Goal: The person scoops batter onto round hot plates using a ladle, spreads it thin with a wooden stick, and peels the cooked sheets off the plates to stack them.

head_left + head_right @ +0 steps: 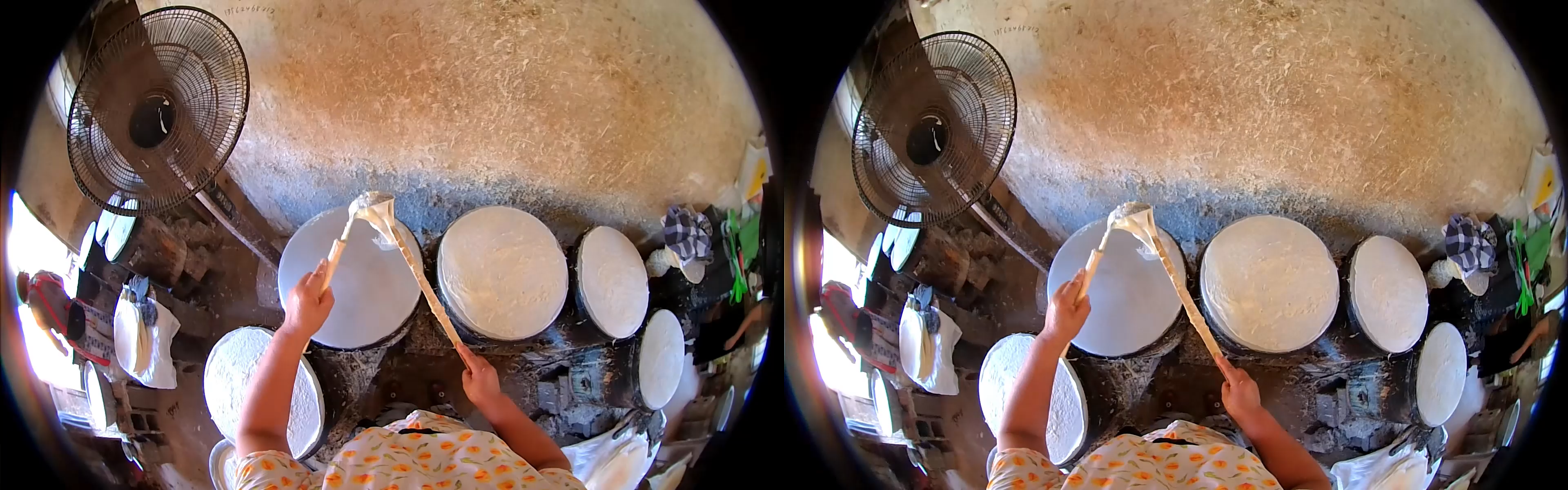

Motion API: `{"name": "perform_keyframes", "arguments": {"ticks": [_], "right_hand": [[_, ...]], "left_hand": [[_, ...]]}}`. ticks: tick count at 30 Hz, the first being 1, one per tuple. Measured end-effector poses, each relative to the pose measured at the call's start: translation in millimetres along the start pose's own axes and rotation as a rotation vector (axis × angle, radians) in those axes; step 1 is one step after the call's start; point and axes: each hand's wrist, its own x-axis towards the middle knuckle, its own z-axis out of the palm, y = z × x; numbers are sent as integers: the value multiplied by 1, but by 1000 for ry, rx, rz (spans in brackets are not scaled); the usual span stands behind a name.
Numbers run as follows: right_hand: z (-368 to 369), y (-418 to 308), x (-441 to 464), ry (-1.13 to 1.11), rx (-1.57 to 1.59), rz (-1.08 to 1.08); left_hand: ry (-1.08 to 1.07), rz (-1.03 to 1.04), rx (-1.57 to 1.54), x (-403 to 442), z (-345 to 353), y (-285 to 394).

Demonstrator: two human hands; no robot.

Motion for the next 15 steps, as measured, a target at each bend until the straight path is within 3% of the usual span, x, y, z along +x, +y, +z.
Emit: {"name": "perform_keyframes", "arguments": {"ticks": [2,5,9,13,14,15], "right_hand": [[1,1,0,16,5,-7],[2,3,-2,3,1,4],[2,3,-4,0,5,-11],[1,0,-2,28,27,-44],[2,0,0,26,26,-50],[5,1,1,21,36,-51]], "left_hand": [[31,1,-60,-10,7,-8],[-79,31,202,-14,5,-10],[150,156,416,12,-35,5],[479,178,-116,46,-74,20],[361,-169,-572,41,-82,33],[368,-169,-571,39,-89,43]]}}
